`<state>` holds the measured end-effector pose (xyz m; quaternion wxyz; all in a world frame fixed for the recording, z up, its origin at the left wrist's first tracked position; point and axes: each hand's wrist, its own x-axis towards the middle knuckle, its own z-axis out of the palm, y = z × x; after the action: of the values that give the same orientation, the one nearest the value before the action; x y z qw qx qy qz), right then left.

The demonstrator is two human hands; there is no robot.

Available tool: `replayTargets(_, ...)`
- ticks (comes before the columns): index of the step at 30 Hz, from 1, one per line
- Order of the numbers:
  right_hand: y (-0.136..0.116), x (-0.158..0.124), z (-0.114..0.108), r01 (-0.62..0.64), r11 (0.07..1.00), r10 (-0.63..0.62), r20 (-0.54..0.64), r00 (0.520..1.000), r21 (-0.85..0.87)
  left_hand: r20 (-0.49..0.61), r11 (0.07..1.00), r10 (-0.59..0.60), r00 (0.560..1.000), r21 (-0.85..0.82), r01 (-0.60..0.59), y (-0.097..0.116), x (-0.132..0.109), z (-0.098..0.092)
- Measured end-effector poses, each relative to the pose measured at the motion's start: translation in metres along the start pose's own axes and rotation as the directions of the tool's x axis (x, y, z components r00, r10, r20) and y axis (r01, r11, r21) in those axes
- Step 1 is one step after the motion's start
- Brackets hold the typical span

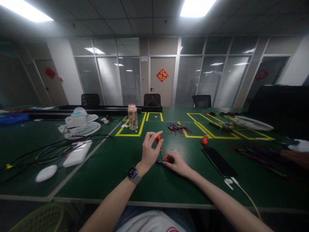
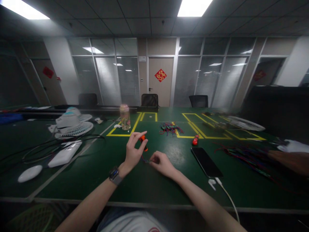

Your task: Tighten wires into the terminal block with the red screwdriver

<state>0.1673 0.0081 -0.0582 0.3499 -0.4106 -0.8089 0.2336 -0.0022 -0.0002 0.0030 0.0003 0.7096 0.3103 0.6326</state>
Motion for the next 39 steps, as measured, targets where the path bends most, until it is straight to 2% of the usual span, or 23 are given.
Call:
replayTargets(7,0.0026,0.0004,0.0010,0.014,1.000,-0.014,0.002,1.000,0.010,0.060,0.999,0.000,0.998,-0.052,0.003,0.0015,-0.0001,-0.0020)
replayTargets(14,0.0033,0.0006,0.0023,0.001,1.000,0.000,-0.004,1.000,0.012,-0.007,1.000,-0.001,1.000,0.007,0.001,-0.0006,0.0000,-0.0002)
replayTargets(19,0.0037,0.0004,0.0017,0.007,1.000,-0.007,0.003,1.000,0.009,0.061,0.998,0.007,0.998,-0.057,-0.003,0.0005,-0.0007,-0.0005)
replayTargets(25,0.0030,-0.0001,0.0006,0.034,0.999,-0.034,0.001,0.999,0.009,-0.034,0.999,0.039,0.999,0.006,-0.039,-0.0001,-0.0013,0.0003)
replayTargets(32,-0.0004,-0.0003,-0.0012,0.039,0.999,-0.039,0.011,0.999,-0.010,0.043,0.997,0.058,0.997,-0.060,-0.055,0.0017,-0.0015,-0.0021)
replayTargets(37,0.0011,-0.0006,-0.0006,0.040,0.999,-0.040,0.004,0.999,-0.015,-0.026,0.999,0.038,0.999,0.002,-0.038,0.0027,-0.0003,-0.0012)
replayTargets(39,0.0019,-0.0004,-0.0004,0.045,0.999,-0.045,0.005,0.999,-0.015,-0.015,0.999,0.038,0.999,0.008,-0.038,0.0031,0.0000,-0.0015)
